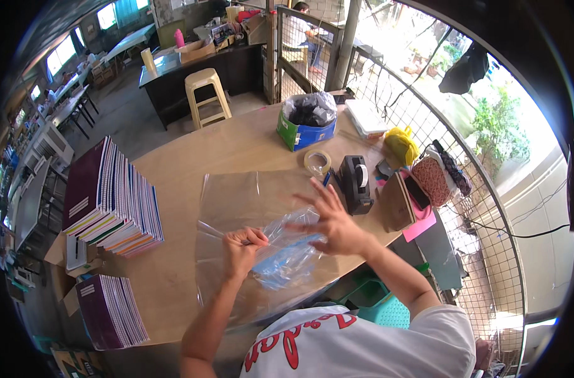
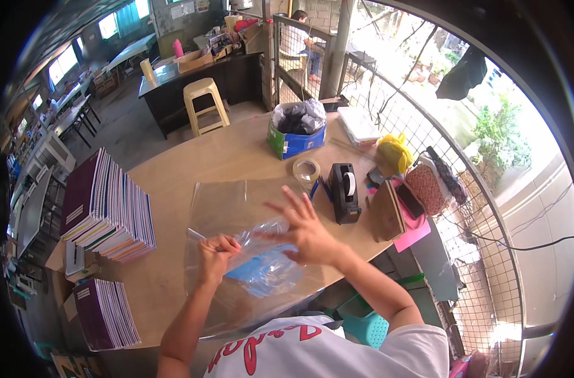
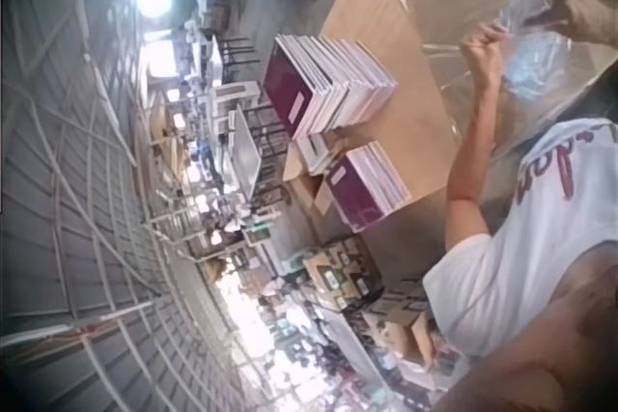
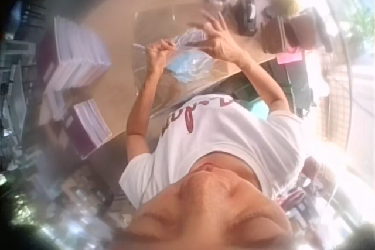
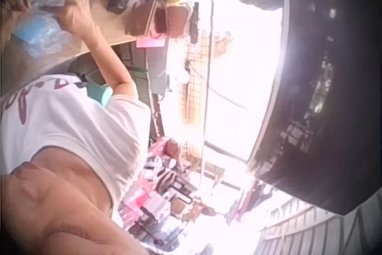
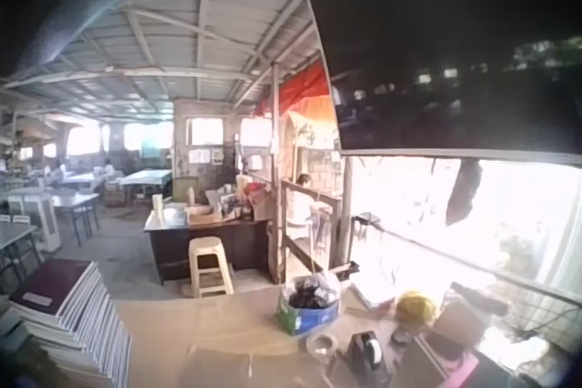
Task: The person wraps a stack of notebooks in a plastic sheet and secures them with adhesive tape using a tape dispenser.
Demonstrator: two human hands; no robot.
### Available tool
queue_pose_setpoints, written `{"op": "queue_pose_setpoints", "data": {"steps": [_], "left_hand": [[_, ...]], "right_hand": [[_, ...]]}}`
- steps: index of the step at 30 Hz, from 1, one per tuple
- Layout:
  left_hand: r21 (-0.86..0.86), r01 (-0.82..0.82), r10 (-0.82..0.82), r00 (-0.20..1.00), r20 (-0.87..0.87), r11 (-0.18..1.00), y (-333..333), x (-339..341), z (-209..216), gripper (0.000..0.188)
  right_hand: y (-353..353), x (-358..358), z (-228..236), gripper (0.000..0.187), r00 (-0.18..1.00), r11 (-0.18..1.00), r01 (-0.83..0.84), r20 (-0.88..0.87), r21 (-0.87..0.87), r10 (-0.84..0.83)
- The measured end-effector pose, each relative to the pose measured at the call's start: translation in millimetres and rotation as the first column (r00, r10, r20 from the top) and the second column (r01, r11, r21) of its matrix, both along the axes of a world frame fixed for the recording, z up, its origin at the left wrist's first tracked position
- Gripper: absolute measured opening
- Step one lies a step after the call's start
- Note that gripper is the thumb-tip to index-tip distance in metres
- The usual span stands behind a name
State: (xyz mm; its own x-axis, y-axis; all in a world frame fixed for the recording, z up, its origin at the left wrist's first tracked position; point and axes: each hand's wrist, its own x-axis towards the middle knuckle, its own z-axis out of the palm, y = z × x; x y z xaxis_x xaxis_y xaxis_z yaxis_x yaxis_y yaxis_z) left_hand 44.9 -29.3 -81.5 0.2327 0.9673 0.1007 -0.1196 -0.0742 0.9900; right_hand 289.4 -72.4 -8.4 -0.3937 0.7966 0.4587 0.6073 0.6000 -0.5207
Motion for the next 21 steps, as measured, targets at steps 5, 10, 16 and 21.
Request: {"op": "queue_pose_setpoints", "data": {"steps": [5,10,16,21], "left_hand": [[0.058,0.014,-0.016,0.999,0.044,0.998,-2,1,-5,0.02],[-0.096,-0.052,0.05,0.998,-0.03,0.994,-11,-2,5,0.02],[0.6,0.166,0.356,0.672,-0.65,0.782,-35,7,85,0.058],[0.722,0.195,0.552,0.523,-0.65,0.664,-50,34,3,0.056]], "right_hand": [[-28,-18,-35,0.036,0.977,0.971,0.104,-0.206,0.214,-0.06],[-50,-27,-59,0.028,0.95,0.98,0.139,-0.299,0.141,-0.091],[-37,-14,-69,0.027,0.975,0.989,0.132,-0.188,0.065,-0.117],[-31,-16,-60,0.028,0.975,0.996,0.065,-0.215,0.053,-0.052]]}}
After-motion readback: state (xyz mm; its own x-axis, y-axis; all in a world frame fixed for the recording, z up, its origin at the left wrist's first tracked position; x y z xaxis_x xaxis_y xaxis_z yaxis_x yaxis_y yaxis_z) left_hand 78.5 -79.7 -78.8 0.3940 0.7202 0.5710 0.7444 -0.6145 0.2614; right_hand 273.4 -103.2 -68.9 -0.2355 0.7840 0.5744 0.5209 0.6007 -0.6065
